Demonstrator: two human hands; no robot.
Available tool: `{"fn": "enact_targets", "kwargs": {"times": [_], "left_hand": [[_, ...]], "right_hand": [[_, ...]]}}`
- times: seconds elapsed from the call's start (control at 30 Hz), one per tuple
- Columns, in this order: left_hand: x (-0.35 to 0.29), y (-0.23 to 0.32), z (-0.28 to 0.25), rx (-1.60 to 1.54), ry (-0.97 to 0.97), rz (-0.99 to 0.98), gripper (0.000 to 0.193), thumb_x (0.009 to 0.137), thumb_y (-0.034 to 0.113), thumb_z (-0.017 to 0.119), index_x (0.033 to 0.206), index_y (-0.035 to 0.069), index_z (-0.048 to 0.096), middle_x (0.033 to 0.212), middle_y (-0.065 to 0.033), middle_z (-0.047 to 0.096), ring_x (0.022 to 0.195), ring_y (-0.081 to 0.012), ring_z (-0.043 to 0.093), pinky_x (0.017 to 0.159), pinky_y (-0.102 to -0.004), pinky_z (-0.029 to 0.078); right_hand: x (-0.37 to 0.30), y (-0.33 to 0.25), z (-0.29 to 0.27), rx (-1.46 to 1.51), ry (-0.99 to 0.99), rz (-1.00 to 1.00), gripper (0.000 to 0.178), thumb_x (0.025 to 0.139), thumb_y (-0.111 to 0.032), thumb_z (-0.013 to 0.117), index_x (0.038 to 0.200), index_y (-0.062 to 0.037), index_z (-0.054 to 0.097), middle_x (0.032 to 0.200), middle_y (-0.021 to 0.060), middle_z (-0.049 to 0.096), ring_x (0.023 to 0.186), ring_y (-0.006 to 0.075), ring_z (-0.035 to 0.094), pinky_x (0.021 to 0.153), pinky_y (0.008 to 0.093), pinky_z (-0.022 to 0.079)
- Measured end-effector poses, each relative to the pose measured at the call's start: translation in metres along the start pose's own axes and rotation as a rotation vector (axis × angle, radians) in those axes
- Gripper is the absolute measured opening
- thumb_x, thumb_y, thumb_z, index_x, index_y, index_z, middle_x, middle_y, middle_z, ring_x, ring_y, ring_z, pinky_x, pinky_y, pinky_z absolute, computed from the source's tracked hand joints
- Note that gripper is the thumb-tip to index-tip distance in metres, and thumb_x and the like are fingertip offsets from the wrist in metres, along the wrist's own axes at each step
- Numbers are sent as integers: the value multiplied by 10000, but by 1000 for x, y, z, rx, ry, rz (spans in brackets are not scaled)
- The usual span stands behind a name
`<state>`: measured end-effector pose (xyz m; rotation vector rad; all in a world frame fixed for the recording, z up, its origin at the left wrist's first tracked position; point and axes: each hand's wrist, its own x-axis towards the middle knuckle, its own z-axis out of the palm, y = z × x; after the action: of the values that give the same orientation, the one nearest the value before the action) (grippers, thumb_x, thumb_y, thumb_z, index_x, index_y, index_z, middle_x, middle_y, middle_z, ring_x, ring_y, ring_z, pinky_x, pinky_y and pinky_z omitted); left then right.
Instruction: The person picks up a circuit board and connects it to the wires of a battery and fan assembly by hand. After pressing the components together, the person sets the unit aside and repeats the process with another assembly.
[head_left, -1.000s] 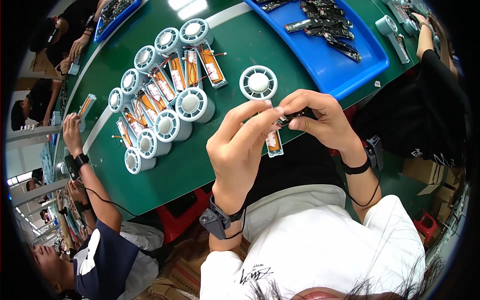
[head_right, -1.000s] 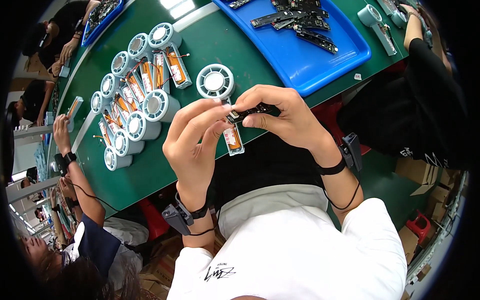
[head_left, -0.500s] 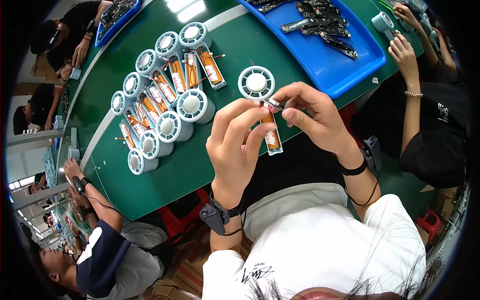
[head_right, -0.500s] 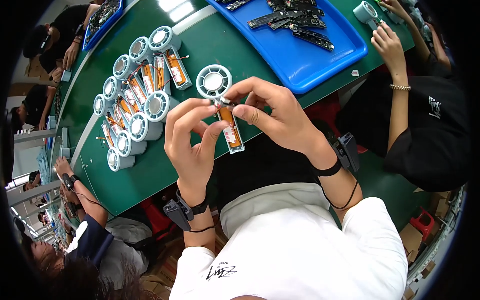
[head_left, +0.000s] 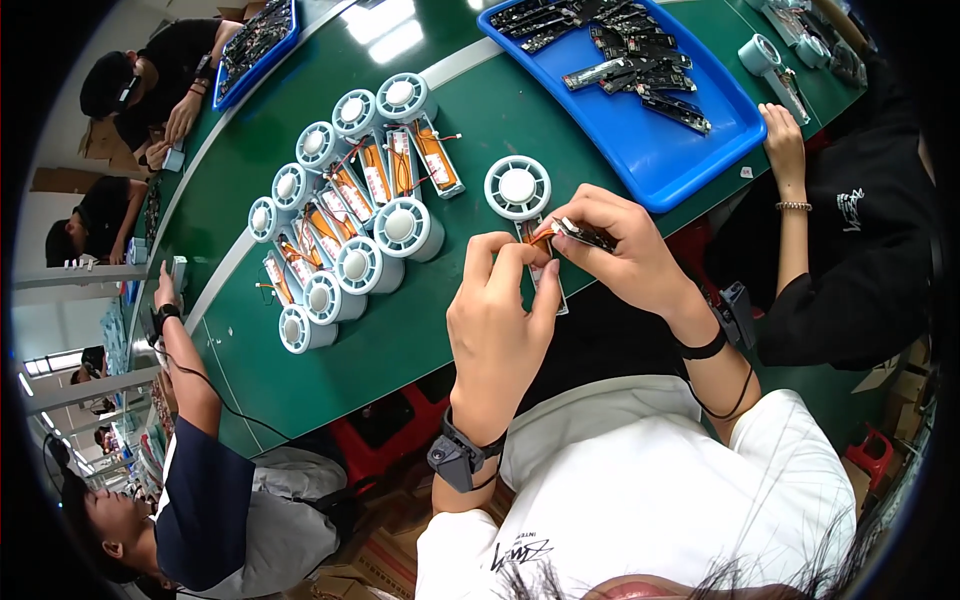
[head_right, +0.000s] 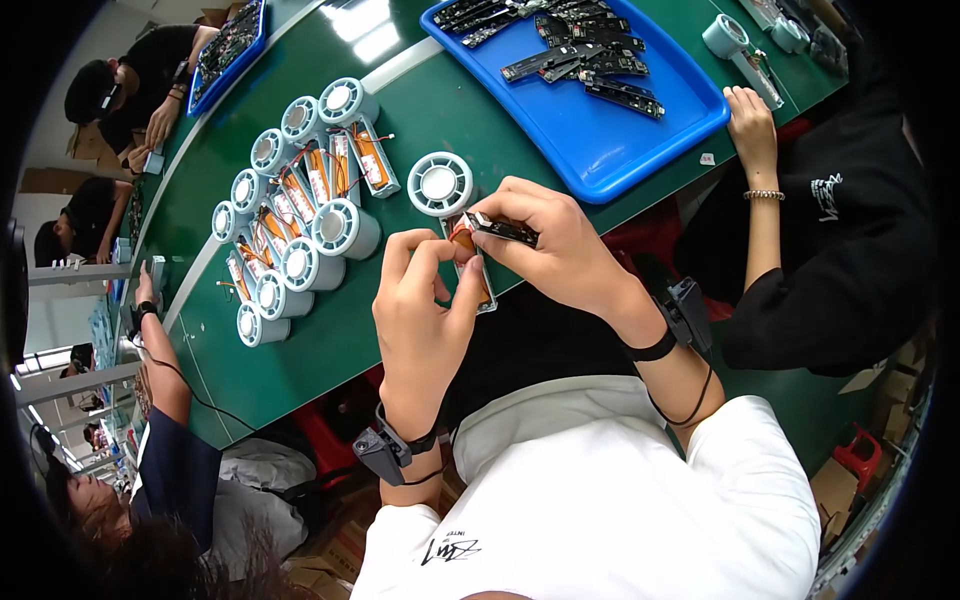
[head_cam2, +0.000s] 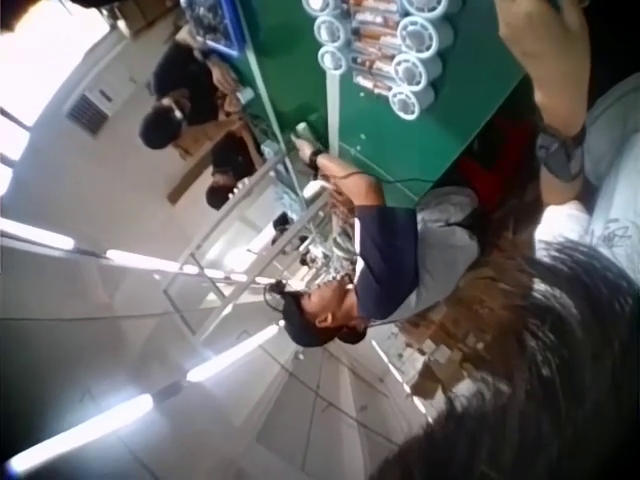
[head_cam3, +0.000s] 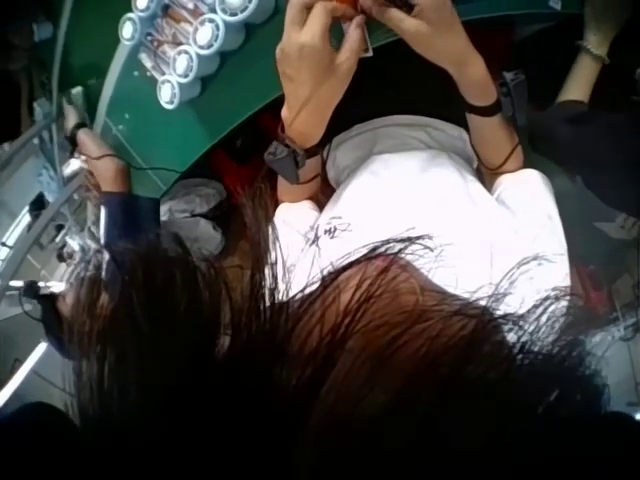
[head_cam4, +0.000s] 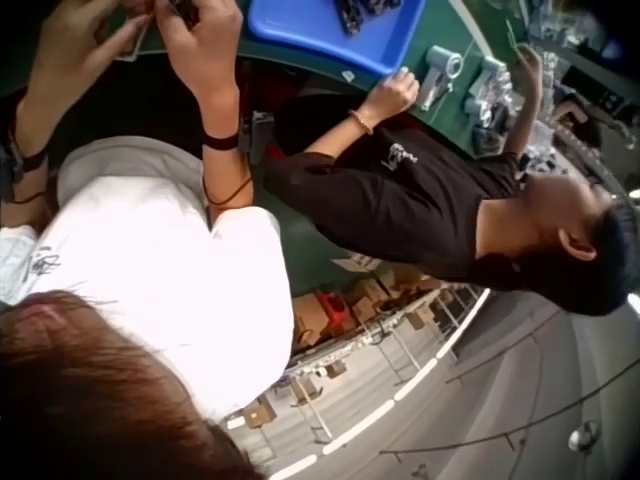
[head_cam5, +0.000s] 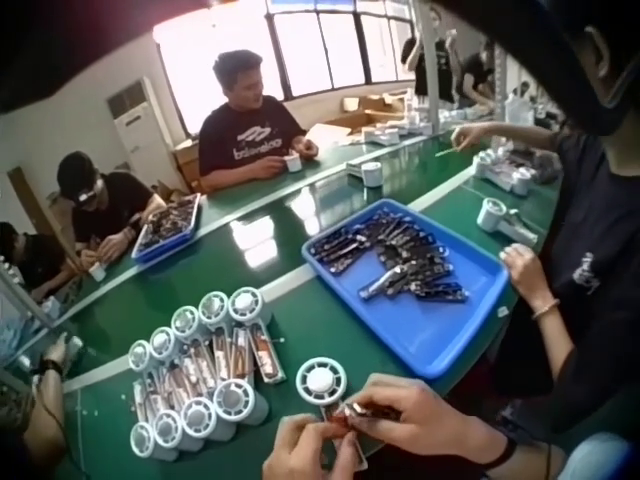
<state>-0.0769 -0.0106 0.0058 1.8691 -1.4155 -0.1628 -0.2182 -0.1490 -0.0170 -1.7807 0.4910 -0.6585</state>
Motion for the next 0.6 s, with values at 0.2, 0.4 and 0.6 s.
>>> {"fn": "enact_targets", "kwargs": {"times": [0.2, 0.4, 0.6], "left_hand": [[-10, 0, -2, -362, -74, -242, 114, 1020, 59, 734, 1052, -18, 657, 1115, -77, 603, 691, -90, 593, 580, -262, 480], [-29, -19, 11, -586, -22, -171, 110, 1040, 18, 676, 1106, -23, 599, 1153, -101, 622, 659, -81, 534, 578, -250, 449], [-43, -21, 12, -845, 3, -269, 149, 1072, -14, 612, 1204, -17, 544, 1128, -74, 671, 735, -58, 558, 642, -239, 459]], "right_hand": [[6, 2, -3, -125, -73, -90, 302, 925, -84, 849, 1216, -49, 780, 951, 42, 659, 815, 140, 628, 697, 291, 490], [6, -13, 1, -229, -116, -169, 384, 856, -89, 898, 1220, -56, 783, 973, 57, 682, 841, 192, 658, 724, 322, 518], [6, -13, 5, -204, -91, -181, 380, 829, -68, 899, 1191, -59, 782, 1013, 71, 703, 907, 222, 692, 787, 343, 557]]}}
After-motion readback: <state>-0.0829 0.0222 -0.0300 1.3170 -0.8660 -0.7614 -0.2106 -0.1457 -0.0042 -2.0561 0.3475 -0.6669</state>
